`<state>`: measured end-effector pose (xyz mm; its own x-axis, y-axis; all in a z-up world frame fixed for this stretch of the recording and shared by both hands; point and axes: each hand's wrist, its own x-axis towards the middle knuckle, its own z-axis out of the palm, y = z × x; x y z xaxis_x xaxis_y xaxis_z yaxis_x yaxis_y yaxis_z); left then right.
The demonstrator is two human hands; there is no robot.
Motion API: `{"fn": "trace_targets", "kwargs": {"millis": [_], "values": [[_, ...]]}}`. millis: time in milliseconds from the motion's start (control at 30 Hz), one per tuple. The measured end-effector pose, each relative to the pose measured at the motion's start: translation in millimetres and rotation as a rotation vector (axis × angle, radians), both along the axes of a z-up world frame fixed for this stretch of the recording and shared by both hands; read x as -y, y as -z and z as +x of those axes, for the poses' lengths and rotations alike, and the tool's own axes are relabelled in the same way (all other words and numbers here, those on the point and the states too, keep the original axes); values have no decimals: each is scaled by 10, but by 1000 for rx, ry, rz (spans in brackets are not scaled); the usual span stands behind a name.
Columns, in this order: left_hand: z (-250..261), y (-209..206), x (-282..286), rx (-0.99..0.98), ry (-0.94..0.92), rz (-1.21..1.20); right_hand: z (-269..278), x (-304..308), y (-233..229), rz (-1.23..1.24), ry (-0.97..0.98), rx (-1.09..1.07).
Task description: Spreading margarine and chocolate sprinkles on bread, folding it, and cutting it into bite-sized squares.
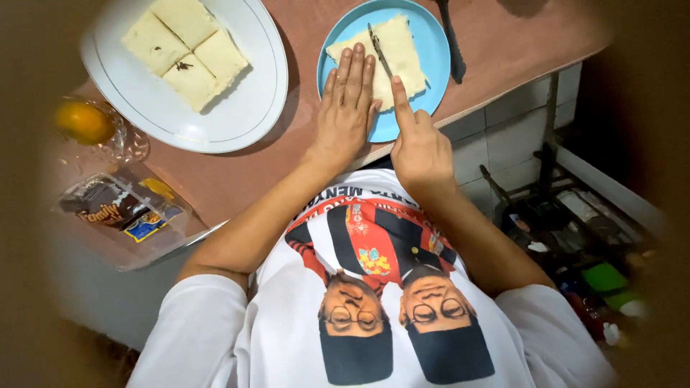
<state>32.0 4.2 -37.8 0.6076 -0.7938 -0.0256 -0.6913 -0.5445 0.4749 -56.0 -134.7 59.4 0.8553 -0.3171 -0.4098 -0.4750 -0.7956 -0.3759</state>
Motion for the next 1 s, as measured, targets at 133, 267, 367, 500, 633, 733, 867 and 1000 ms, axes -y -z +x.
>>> {"fn": "trace_targets", "kwargs": {"millis": [133, 267, 367, 500, 633, 733, 867, 1000], "values": [[25, -24, 24, -3, -12, 26, 36, -1, -37, 9, -10, -10], [9, -13, 19, 8, -2, 21, 15, -8, -4, 17, -41, 29], [11, -21, 9, 0, -10, 34, 13, -41, -4, -7, -58, 71], [16, -56, 11, -36, -19, 33, -10, -62, -5, -67, -71, 68], [17, -53, 13, -45, -9, 33, 0, -45, 40, -40, -56, 28], [-2, -17, 7, -25, -19, 15, -2, -56, 81, -27, -68, 22], [9, -2, 17, 11, -13, 3, 64, -73, 112, -69, -65, -45], [0, 27, 28, -14, -29, 19, 160, -53, 67, -66, -55, -148]]}}
